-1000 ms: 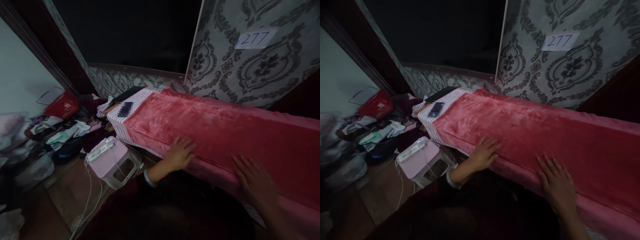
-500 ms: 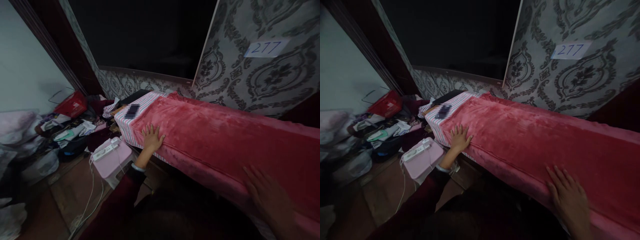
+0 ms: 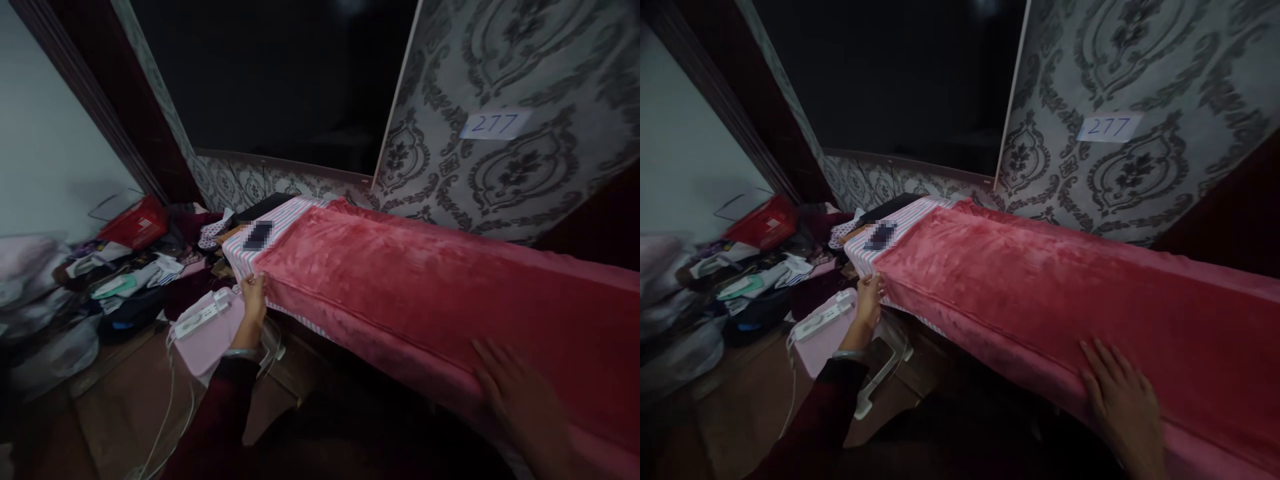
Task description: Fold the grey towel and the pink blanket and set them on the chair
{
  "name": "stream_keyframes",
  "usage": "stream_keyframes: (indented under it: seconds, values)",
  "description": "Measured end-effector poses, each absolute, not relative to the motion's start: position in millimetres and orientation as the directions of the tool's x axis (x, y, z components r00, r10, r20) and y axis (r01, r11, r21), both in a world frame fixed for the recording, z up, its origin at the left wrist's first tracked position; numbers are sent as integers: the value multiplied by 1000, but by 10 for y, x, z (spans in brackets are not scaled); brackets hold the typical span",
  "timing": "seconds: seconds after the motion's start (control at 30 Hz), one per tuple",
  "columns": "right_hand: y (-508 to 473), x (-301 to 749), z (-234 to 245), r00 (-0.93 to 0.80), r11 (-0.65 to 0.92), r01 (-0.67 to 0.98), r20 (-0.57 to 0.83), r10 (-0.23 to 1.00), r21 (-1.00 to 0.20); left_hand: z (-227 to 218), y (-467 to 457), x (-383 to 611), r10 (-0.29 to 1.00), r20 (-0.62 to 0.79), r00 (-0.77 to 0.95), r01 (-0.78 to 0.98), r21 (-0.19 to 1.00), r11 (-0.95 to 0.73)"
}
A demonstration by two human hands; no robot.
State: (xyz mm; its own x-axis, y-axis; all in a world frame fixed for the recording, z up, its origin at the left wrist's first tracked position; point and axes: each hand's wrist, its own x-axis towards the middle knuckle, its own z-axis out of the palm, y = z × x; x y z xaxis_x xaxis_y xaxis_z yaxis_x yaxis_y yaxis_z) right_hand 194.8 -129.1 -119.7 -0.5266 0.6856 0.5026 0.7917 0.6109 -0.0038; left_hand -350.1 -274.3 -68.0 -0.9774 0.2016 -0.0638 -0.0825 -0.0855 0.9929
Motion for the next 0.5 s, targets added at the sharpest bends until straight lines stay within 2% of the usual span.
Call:
stream_keyframes:
  seconds: [0.03, 0.1, 0.2, 0.37, 0.5]
  values:
    - [-1284, 1939, -1191, -526, 609, 793, 502, 687, -2, -635, -2726, -3527, 261, -167, -951, -202, 973, -113]
    - [-1275, 1922, -1171, -526, 611, 792, 508, 682, -1, -528, -2665, -3564, 342, -284, -896, -340, 933, -117]
    - [-1277, 1895, -1140, -516, 601, 799, 514, 685, 0, -383, -2546, -3602, 315, -322, -893, -369, 924, -104]
    - [-1290, 1845, -1105, -499, 585, 811, 536, 680, 12, -246, -2427, -3671, 255, -241, -937, -262, 964, -52]
    - [-1292, 1816, -1086, -502, 584, 811, 555, 663, 36, -109, -2354, -3686, 279, -100, -955, -140, 982, -126]
